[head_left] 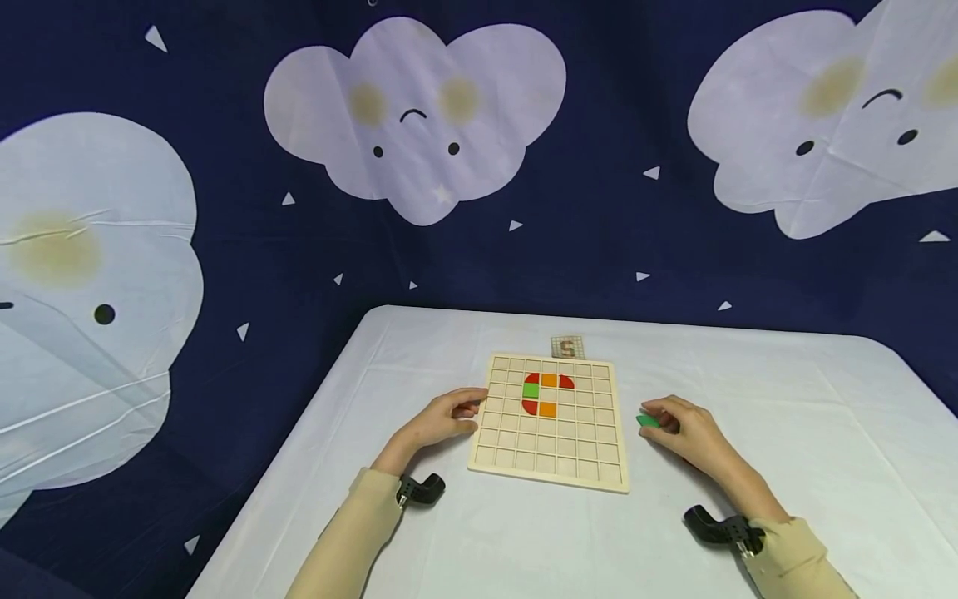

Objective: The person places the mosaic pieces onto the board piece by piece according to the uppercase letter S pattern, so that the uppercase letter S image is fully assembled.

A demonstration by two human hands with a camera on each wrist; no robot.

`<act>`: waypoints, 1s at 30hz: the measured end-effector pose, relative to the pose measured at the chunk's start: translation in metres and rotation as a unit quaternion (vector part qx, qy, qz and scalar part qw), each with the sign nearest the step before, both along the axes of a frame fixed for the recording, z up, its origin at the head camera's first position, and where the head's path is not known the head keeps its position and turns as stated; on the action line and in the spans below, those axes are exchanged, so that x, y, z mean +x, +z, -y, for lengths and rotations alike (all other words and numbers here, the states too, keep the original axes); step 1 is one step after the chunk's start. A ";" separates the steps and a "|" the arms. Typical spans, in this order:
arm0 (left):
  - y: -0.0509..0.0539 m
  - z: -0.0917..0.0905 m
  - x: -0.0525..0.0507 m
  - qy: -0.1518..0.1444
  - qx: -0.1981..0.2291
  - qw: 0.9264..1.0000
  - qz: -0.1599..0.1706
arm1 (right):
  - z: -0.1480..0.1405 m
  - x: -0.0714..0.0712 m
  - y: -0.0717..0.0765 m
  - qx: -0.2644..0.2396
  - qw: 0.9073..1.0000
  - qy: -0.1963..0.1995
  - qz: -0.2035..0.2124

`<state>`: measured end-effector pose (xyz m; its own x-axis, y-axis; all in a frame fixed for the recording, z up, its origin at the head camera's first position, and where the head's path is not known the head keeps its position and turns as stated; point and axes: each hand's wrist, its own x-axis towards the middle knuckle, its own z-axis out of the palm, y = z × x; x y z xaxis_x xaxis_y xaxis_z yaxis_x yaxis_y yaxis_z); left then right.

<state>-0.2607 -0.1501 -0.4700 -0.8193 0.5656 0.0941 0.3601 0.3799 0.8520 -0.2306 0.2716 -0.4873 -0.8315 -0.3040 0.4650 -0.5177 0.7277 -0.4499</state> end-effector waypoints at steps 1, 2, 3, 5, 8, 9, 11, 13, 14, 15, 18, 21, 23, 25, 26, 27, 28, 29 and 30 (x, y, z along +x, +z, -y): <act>0.000 0.000 0.000 0.000 0.000 1.000 0.000 | 0.000 0.000 0.001 0.000 1.000 0.004 0.000; 0.000 0.000 0.000 0.000 0.001 1.000 0.000 | 0.000 0.001 0.001 0.001 1.000 0.009 0.000; 0.000 0.000 -0.001 0.000 0.001 1.000 0.000 | 0.000 0.001 0.001 0.000 1.000 0.013 0.001; 0.001 0.000 -0.001 0.000 0.002 1.000 0.000 | 0.000 0.002 0.002 -0.002 1.000 0.017 -0.001; 0.002 0.000 -0.001 -0.001 -0.001 1.000 -0.003 | 0.001 0.002 0.001 -0.007 1.000 0.011 0.000; 0.002 0.000 -0.001 0.000 -0.002 1.000 -0.002 | 0.001 0.002 0.001 -0.009 1.000 0.008 -0.001; 0.002 0.000 -0.001 -0.001 -0.003 1.000 -0.004 | 0.002 0.002 0.001 -0.011 1.000 0.002 -0.003; 0.002 -0.001 -0.001 -0.003 -0.001 1.000 -0.005 | 0.002 0.002 0.000 -0.009 1.000 -0.006 -0.009; 0.003 -0.001 -0.001 -0.004 0.000 1.000 -0.006 | 0.003 0.001 0.000 -0.007 1.000 -0.009 -0.012; 0.003 -0.001 -0.001 -0.004 0.001 1.000 -0.004 | 0.003 0.001 -0.001 -0.007 1.000 -0.012 -0.015; 0.002 -0.001 -0.001 -0.005 0.007 1.000 -0.003 | 0.003 0.000 -0.002 -0.010 1.000 -0.017 -0.019; 0.009 -0.001 0.004 -0.009 0.009 1.000 -0.002 | 0.003 0.000 -0.002 -0.022 0.999 -0.018 -0.016; 0.008 -0.001 0.005 -0.008 0.007 1.000 -0.003 | 0.004 0.001 -0.001 -0.035 0.999 -0.023 -0.006; 0.008 -0.001 0.005 -0.007 0.005 1.000 -0.004 | 0.005 0.001 0.002 -0.046 0.999 -0.030 0.001; 0.004 0.000 0.003 -0.005 0.004 1.000 -0.005 | 0.005 0.001 0.003 -0.052 0.998 -0.031 0.006; 0.000 0.001 0.001 -0.003 0.003 1.000 -0.004 | 0.005 0.002 0.005 -0.058 0.998 -0.032 0.010; 0.000 0.001 0.001 -0.002 0.001 1.000 -0.005 | 0.006 0.002 0.007 -0.065 0.997 -0.033 0.013; 0.001 0.001 0.000 -0.002 0.001 1.000 -0.007 | 0.005 0.001 0.010 -0.072 0.997 -0.034 0.013; 0.001 0.001 -0.001 -0.002 0.002 1.000 -0.008 | 0.005 0.000 0.013 -0.079 0.996 -0.034 0.012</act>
<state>-0.2615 -0.1507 -0.4686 -0.8149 0.5691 0.1096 0.3760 0.3753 0.8472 -0.2302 0.2662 -0.4740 -0.8593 -0.1707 0.4821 -0.4568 0.6803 -0.5732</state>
